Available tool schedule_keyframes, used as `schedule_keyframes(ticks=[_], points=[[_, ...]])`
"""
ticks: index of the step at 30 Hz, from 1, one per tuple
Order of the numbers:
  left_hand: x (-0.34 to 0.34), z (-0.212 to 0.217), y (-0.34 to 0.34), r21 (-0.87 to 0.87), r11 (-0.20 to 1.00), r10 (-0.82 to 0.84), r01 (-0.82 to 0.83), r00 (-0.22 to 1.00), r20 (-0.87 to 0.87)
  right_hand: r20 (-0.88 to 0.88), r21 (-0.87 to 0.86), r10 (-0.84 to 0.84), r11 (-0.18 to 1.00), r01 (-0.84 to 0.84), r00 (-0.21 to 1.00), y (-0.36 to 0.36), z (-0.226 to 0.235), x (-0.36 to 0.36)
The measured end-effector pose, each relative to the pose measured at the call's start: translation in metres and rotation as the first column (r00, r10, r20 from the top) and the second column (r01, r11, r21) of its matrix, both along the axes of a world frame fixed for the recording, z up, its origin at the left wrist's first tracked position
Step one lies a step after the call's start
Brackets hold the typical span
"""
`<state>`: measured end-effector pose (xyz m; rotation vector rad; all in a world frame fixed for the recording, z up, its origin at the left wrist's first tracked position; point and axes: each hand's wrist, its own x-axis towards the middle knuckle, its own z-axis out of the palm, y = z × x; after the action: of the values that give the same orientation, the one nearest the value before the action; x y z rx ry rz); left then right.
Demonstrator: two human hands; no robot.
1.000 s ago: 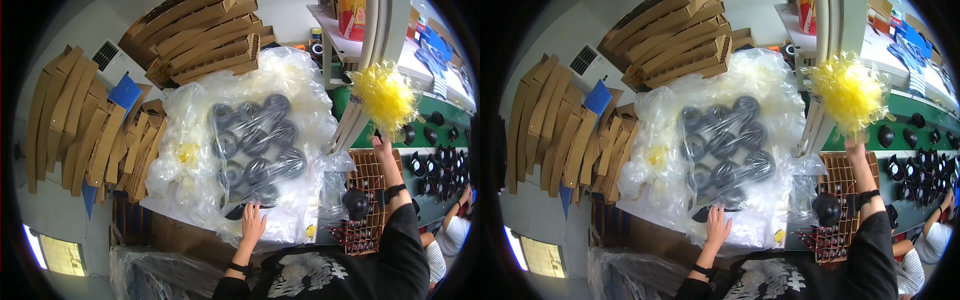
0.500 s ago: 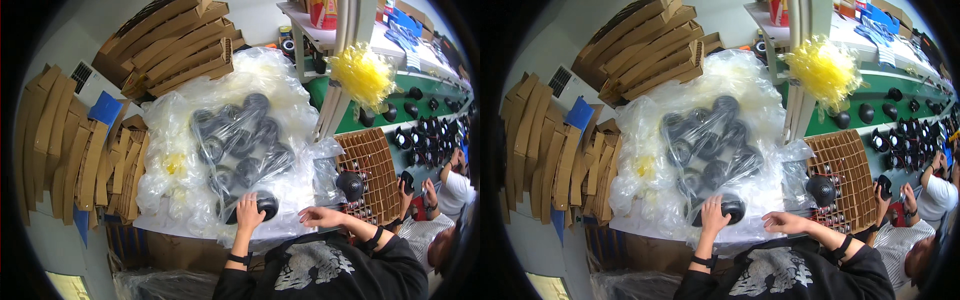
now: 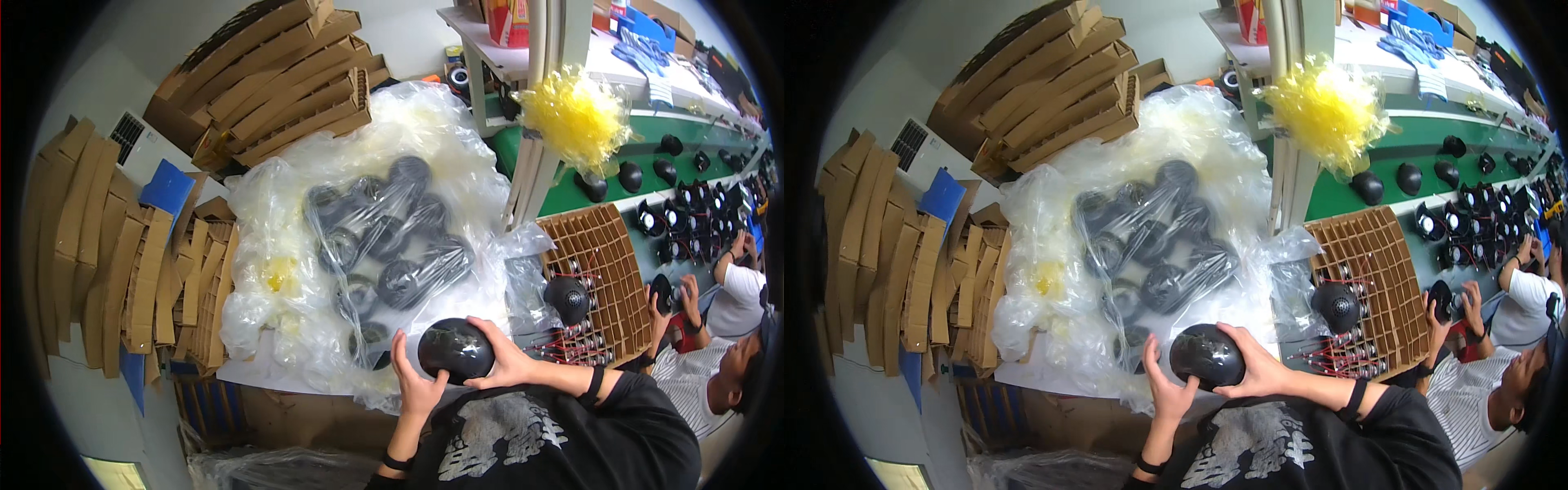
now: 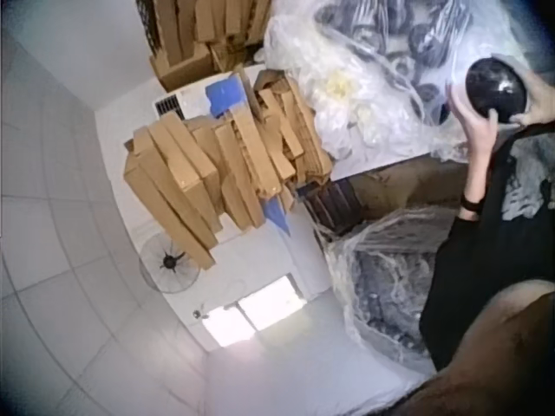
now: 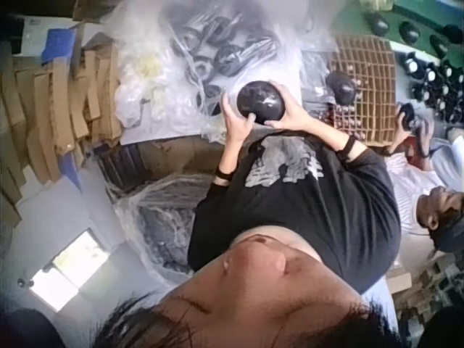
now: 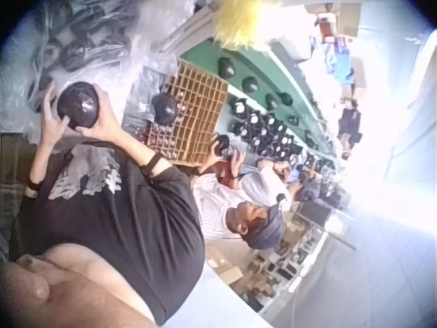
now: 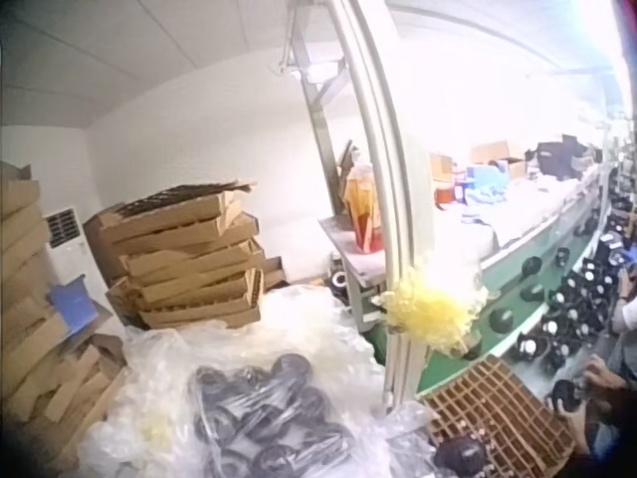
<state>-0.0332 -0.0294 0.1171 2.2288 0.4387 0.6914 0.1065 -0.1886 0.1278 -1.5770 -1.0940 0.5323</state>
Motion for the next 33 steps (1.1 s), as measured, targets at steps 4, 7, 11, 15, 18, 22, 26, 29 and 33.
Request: schedule_keyframes(ticks=[4, 7, 11, 15, 18, 22, 26, 29, 33], points=[[0.005, 0.030, -0.017, -0.323, 0.945, 0.064, -0.056, 0.998, 0.016, 0.377, 0.284, -0.347, 0.926, 0.250, 0.858, -0.007, 0.008, 0.003], [0.019, 0.049, -0.034, -0.907, 0.316, 0.007, 0.279, 0.955, 0.296, 0.429, 0.456, -0.479, 0.847, 0.275, 0.766, -0.004, 0.008, 0.007], [0.043, 0.061, -0.032, -0.956, 0.024, 0.169, 0.292, 0.941, 0.292, 0.631, 0.531, -0.452, 0.844, 0.074, 0.631, -0.009, 0.004, 0.020], [0.060, 0.074, -0.041, -0.916, 0.394, 0.264, 0.080, 0.945, 0.196, 0.553, 0.374, -0.393, 0.905, 0.202, 0.735, -0.021, 0.033, 0.011], [0.059, 0.065, -0.045, -0.664, 0.737, 0.156, 0.127, 0.924, 0.350, 0.416, 0.245, -0.421, 0.905, 0.347, 0.806, -0.026, 0.060, 0.018], [0.059, 0.066, -0.045, -0.356, 0.925, 0.007, 0.134, 0.930, 0.369, 0.267, 0.038, -0.327, 0.943, 0.329, 0.907, -0.026, 0.080, 0.021], [0.060, 0.061, -0.046, -0.322, 0.935, -0.006, 0.146, 0.917, 0.399, 0.123, -0.063, -0.329, 0.939, 0.338, 0.936, -0.025, 0.086, 0.022], [0.059, 0.054, -0.045, -0.346, 0.927, 0.008, 0.141, 0.919, 0.394, 0.040, -0.131, -0.308, 0.942, 0.310, 0.951, -0.024, 0.087, 0.025], [0.068, 0.064, -0.044, -0.366, 0.911, 0.002, 0.190, 0.885, 0.465, -0.030, -0.020, -0.268, 0.963, 0.268, 0.963, -0.024, 0.079, 0.025]])
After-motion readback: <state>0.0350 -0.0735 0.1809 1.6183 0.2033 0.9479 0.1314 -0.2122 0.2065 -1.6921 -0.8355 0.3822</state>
